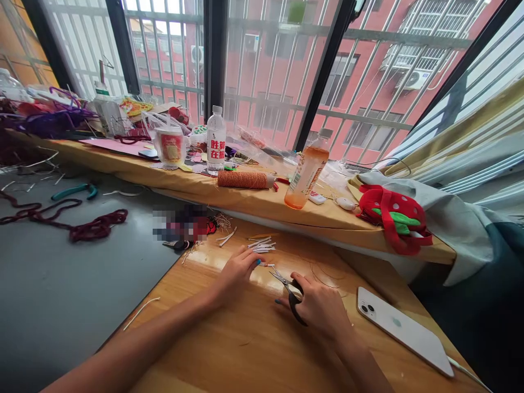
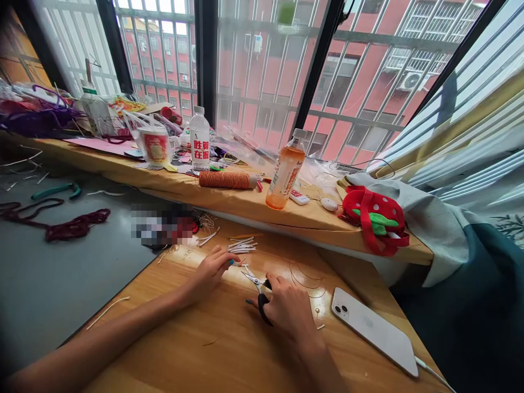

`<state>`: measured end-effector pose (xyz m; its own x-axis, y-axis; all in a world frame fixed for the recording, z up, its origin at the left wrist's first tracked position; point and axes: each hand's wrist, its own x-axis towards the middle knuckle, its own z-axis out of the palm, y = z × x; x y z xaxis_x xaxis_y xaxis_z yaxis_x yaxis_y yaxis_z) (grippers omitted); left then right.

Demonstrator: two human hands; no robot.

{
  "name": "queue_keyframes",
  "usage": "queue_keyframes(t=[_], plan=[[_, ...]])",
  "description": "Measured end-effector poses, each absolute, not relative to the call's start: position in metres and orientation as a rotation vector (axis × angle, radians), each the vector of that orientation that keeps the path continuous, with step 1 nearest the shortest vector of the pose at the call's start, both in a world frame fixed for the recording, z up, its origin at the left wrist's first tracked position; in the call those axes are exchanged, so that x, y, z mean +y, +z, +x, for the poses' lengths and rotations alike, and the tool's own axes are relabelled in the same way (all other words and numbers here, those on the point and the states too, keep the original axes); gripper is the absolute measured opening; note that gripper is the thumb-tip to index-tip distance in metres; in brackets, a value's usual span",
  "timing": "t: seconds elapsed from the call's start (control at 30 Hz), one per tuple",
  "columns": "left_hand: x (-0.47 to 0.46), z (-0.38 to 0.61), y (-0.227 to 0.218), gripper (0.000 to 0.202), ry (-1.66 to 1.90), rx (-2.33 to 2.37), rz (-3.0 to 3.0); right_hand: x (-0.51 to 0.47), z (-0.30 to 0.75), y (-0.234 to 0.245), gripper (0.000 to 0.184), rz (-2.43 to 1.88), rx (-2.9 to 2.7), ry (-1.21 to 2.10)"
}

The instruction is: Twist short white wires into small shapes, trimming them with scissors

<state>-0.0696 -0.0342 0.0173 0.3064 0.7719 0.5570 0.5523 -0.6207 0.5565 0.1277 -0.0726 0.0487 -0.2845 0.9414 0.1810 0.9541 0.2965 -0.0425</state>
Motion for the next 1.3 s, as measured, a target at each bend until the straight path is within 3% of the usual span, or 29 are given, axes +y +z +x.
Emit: queue_keyframes(t=[0.23,0.67,0.73,0.93,1.07,1.3], plan=[[-0.037,-0.069,0.012,0.020,1.199,1.236,2.304,-0.075,0.124,0.047,0.031,-1.757,-2.412,-0.182],[-0.032,-0.070,0.012,0.017,1.221,1.273,2.132,-0.071,0.131,0.044,0.038,-1.669,-2.307,-0.125],[-0.029,-0.071,0.012,0.015,1.217,1.259,1.965,-0.069,0.132,0.047,0.038,-1.651,-2.165,0.110],[-0.020,-0.070,0.010,0.028,1.199,1.043,1.457,-0.066,0.118,0.046,0.051,-1.407,-1.832,1.294],[-0.025,-0.068,0.015,0.031,1.213,0.938,1.344,-0.075,0.112,0.047,0.053,-1.256,-1.688,1.626],[-0.031,-0.068,0.023,0.017,1.290,0.936,1.426,-0.085,0.102,0.053,0.066,-0.889,-1.320,2.040]])
